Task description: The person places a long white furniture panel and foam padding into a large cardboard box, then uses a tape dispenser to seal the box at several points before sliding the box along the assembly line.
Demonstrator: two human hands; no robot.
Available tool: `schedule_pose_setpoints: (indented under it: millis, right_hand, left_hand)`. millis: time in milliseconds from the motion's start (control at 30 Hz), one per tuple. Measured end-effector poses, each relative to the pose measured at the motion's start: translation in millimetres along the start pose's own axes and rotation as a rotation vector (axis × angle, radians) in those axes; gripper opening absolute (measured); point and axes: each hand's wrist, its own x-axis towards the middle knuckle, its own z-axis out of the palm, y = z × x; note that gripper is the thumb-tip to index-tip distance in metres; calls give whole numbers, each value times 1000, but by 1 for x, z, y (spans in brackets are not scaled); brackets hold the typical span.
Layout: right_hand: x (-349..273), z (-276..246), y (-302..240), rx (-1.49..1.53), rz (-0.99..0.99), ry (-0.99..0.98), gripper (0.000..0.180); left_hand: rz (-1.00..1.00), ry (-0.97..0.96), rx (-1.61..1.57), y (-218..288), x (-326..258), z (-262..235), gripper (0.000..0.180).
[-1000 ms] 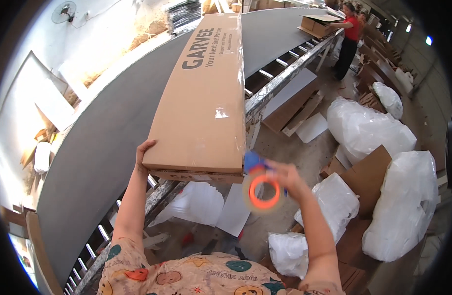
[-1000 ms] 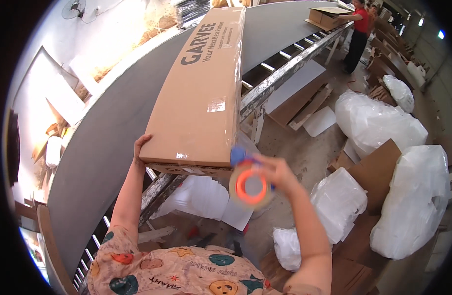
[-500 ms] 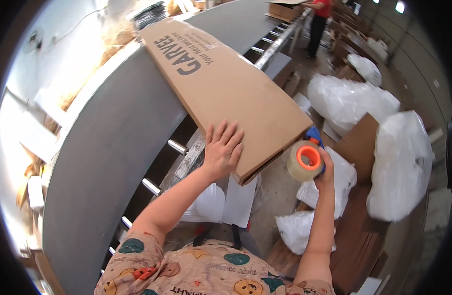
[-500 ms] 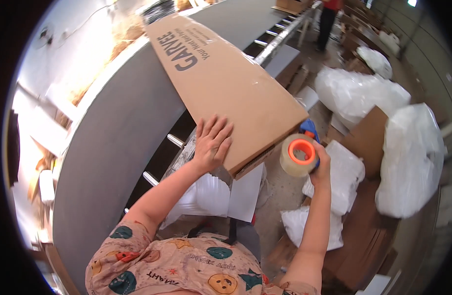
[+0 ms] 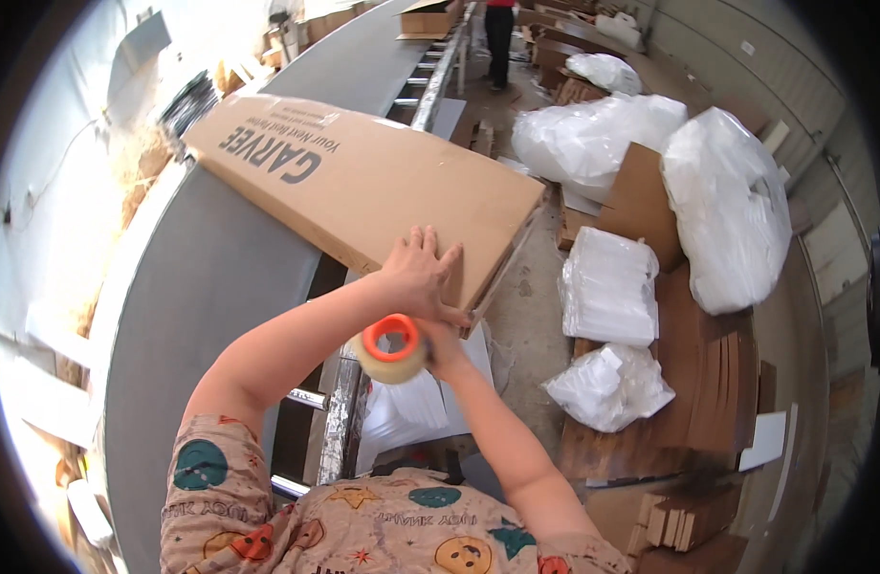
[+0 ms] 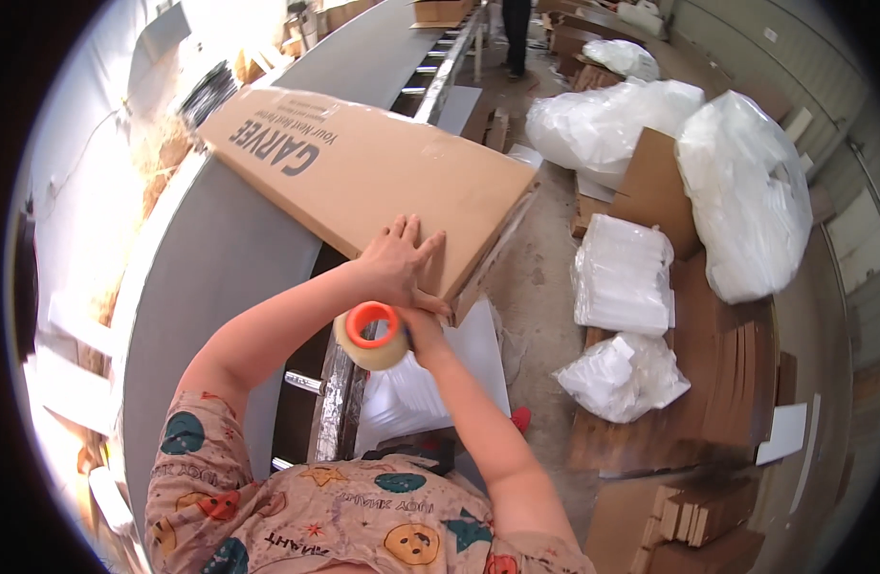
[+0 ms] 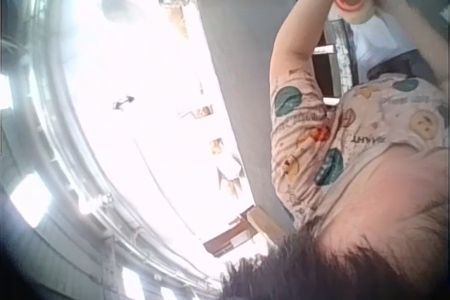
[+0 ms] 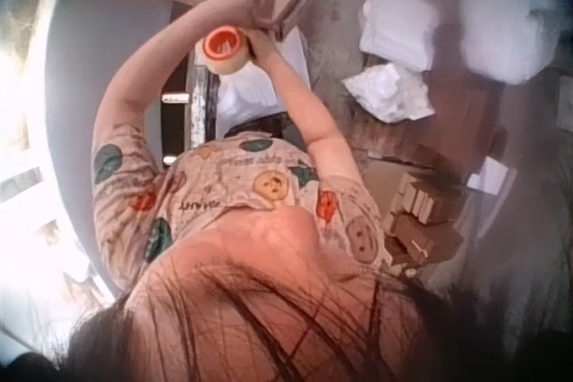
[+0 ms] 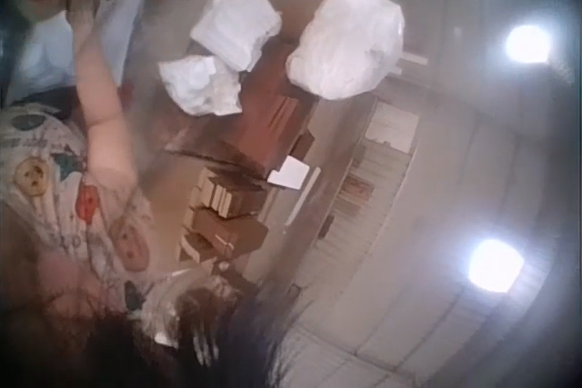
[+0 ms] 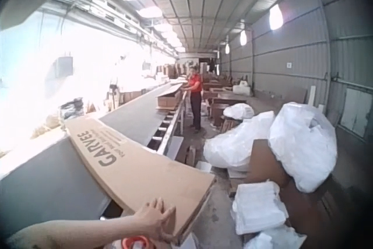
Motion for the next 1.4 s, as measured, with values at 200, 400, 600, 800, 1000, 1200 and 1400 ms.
schedule_pose_setpoints:
  millis: [200, 400, 600, 800, 1000, 1200, 1400]
  right_hand:
    - [-84, -35, -22, -192, 168, -152, 45]
    - [-147, -140, -39, -295, 355, 62, 63]
    - [-83, -212, -63, 38, 463, 57, 58]
    - [59, -354, -153, 396, 478, -131, 43]
    - [293, -321, -207, 200, 494, -530, 39]
    - [296, -289, -174, -325, 356, -1130, 41]
    - [98, -304, -149, -109, 165, -457, 59]
  left_hand:
    - [1086, 575, 408, 6, -4, 56, 73]
    - [676, -33, 560, 51, 71, 31, 77]
    - [303, 184, 851, 30, 220, -2, 61]
    - [-40, -45, 13, 24, 207, -32, 48]
    - [-138, 477, -86, 33, 181, 8, 45]
    - [-211, 470, -160, 29, 171, 5, 47]
    - [-151, 511, -108, 31, 170, 9, 45]
